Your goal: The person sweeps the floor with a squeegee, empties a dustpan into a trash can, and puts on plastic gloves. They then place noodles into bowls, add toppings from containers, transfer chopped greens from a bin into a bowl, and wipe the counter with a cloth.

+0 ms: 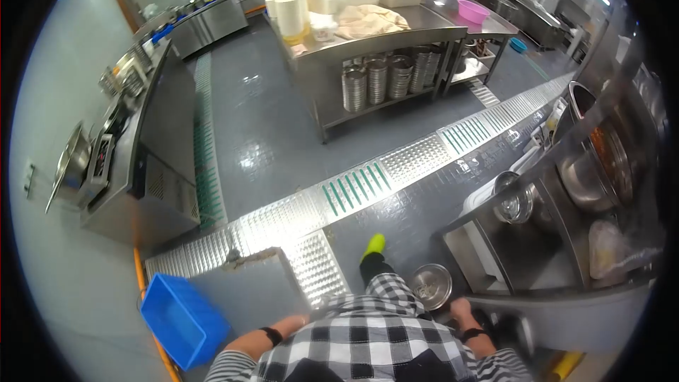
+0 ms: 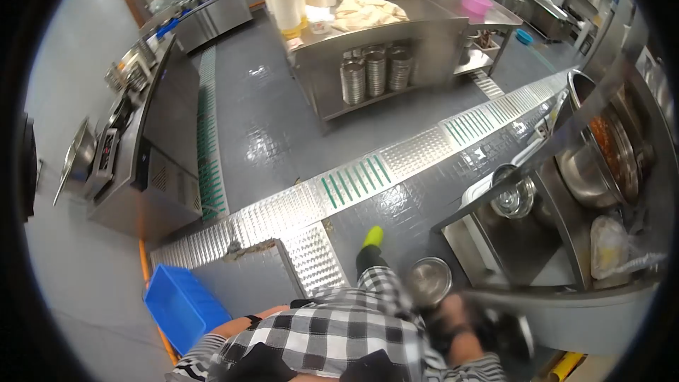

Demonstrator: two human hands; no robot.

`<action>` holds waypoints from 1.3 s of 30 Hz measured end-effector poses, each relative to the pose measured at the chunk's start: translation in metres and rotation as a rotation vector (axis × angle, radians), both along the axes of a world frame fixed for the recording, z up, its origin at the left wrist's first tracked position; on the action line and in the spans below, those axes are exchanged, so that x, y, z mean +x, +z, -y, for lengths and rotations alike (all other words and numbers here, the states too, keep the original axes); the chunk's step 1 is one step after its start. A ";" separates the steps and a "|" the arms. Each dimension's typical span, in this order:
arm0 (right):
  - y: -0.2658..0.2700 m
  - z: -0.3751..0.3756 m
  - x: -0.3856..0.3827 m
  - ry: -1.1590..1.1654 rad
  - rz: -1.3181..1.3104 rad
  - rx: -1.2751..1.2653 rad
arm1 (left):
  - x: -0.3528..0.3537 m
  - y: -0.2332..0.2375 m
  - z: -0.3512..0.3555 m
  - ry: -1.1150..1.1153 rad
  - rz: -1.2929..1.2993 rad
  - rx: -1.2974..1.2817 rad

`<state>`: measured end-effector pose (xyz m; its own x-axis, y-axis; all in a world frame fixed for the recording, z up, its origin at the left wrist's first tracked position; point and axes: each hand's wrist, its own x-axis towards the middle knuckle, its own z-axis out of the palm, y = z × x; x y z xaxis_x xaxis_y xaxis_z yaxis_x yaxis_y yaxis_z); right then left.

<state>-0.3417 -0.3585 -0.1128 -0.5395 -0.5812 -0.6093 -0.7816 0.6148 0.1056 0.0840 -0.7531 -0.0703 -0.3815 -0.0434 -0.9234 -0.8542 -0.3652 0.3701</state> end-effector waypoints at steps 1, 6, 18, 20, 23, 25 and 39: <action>-0.015 -0.024 -0.022 -0.014 0.048 0.075 | -0.012 -0.004 0.022 0.003 0.004 -0.012; 0.009 0.050 -0.115 -0.739 0.007 -0.329 | -0.095 -0.011 0.131 0.046 -0.003 -0.102; 0.168 0.661 -0.356 -0.355 0.131 -0.981 | -0.242 0.046 0.334 0.551 -0.102 -0.361; 0.208 0.739 -0.362 -0.317 0.112 -1.146 | -0.236 0.018 0.362 0.450 -0.062 -0.372; 0.207 0.839 -0.394 -0.276 0.175 -1.221 | -0.225 -0.045 0.412 0.201 0.007 -0.483; 0.219 0.888 -0.417 -0.128 0.247 -1.227 | -0.215 -0.093 0.451 -0.151 -0.045 -0.700; 0.235 1.158 -0.517 0.159 -0.045 -1.450 | -0.510 0.151 0.690 0.457 -0.354 -0.488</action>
<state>-0.8589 -1.5162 0.1222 -0.4146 -0.7122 0.5665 -0.8629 0.1100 -0.4932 -0.4259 -1.4434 0.0812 -0.4976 -0.6409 -0.5845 -0.4572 -0.3789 0.8046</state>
